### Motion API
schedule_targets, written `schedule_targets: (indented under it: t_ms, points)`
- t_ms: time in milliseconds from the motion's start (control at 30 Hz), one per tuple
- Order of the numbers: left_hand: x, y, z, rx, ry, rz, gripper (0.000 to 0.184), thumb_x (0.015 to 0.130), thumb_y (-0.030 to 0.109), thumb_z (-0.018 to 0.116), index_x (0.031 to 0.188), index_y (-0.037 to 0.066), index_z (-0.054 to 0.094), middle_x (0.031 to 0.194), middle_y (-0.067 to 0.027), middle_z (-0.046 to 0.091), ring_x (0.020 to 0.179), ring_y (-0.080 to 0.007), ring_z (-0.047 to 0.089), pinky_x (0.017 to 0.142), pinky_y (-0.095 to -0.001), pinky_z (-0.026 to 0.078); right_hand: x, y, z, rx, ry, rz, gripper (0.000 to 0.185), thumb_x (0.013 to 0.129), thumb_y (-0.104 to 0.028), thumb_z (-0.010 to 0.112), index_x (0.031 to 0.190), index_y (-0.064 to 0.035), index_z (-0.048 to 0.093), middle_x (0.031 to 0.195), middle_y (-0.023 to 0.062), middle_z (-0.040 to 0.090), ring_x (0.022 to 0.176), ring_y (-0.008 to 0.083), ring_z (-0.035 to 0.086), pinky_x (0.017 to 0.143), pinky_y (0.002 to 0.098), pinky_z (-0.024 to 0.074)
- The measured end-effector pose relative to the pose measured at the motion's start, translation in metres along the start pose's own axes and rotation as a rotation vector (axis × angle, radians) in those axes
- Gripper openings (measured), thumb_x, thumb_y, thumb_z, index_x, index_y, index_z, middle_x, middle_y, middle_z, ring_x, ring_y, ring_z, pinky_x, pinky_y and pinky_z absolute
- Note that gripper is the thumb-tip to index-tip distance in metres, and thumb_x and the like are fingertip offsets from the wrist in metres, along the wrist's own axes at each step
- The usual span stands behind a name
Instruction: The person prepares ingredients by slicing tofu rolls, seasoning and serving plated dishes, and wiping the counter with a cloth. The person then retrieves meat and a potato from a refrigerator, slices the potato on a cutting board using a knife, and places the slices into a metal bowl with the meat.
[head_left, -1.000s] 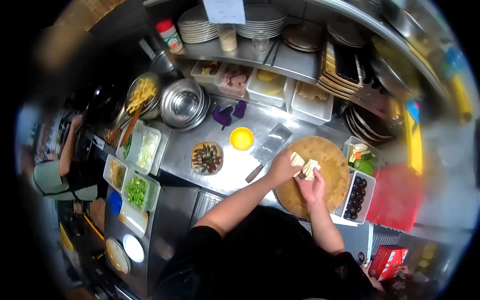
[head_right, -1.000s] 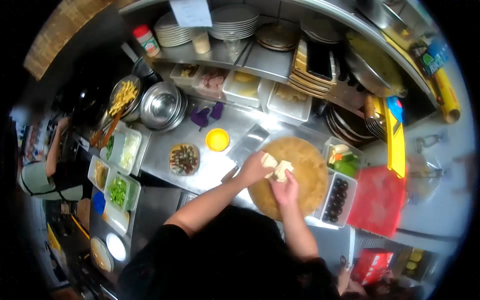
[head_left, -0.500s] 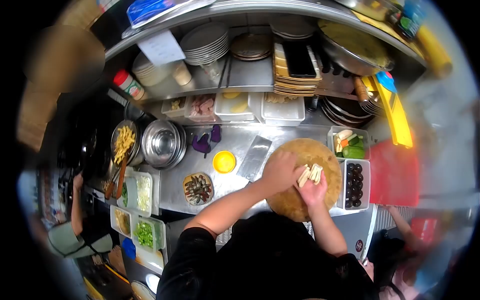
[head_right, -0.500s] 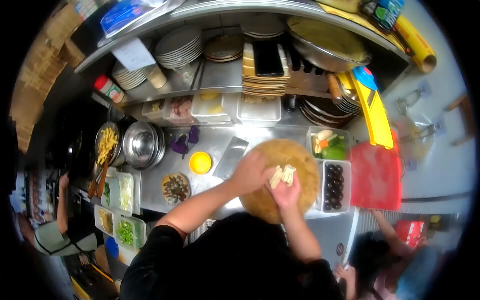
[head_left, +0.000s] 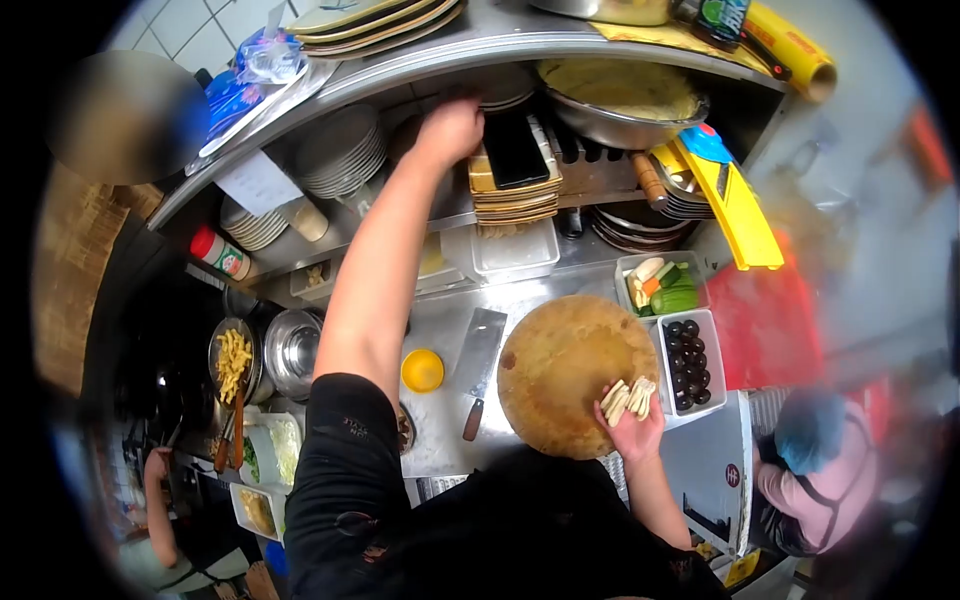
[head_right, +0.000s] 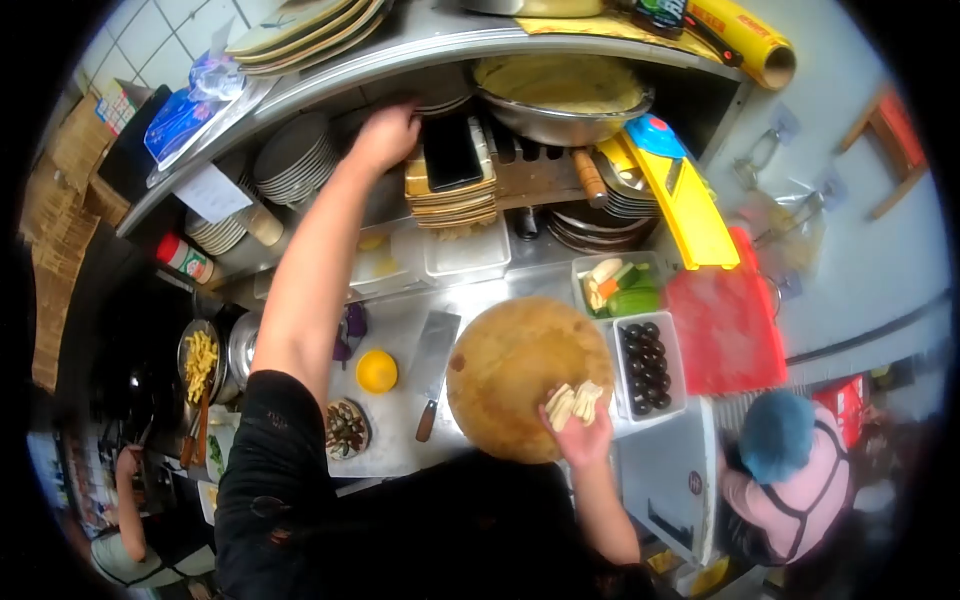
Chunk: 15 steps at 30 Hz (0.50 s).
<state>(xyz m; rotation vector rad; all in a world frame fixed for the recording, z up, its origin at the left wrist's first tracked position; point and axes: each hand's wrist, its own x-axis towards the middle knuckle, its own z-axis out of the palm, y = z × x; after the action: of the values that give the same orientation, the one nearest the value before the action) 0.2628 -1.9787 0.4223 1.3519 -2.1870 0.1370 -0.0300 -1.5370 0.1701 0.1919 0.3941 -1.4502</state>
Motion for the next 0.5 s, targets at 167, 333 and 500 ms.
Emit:
schedule_targets:
  t_ms: [167,333,500]
  points:
    - [0.043,-0.008,0.003,-0.004,-0.217,-0.042,0.034,0.095,0.011,0.053,0.125,0.006,0.068,0.129,-0.0247,0.066,0.119,-0.0413,0.064,0.102,-0.0468,0.051,-0.015,-0.004,-0.001,-0.009,0.03,-0.04,0.048,0.098,-0.05,0.056,0.128,-0.013,0.063,0.135,0.015,0.063,0.131,0.0343,0.055,0.114,0.0594,0.0385]
    - [0.053,-0.014,0.001,0.008,0.031,-0.008,0.044,0.1,0.017,0.053,0.143,0.008,0.055,0.145,-0.0266,0.053,0.132,-0.0429,0.052,0.112,-0.0474,0.041,-0.02,-0.008,-0.005,0.004,0.019,-0.047,0.048,0.099,-0.049,0.055,0.129,-0.0129,0.063,0.137,0.0152,0.062,0.132,0.0342,0.055,0.114,0.0589,0.0392]
    - [0.01,-0.009,-0.021,0.186,0.16,0.07,0.025,0.091,0.007,0.058,0.114,0.002,0.068,0.099,-0.0296,0.068,0.089,-0.0494,0.065,0.08,-0.0574,0.053,-0.01,-0.012,-0.021,0.017,0.048,-0.02,0.051,0.1,-0.048,0.054,0.137,-0.0125,0.058,0.141,0.0158,0.059,0.135,0.0347,0.054,0.116,0.0605,0.0367]
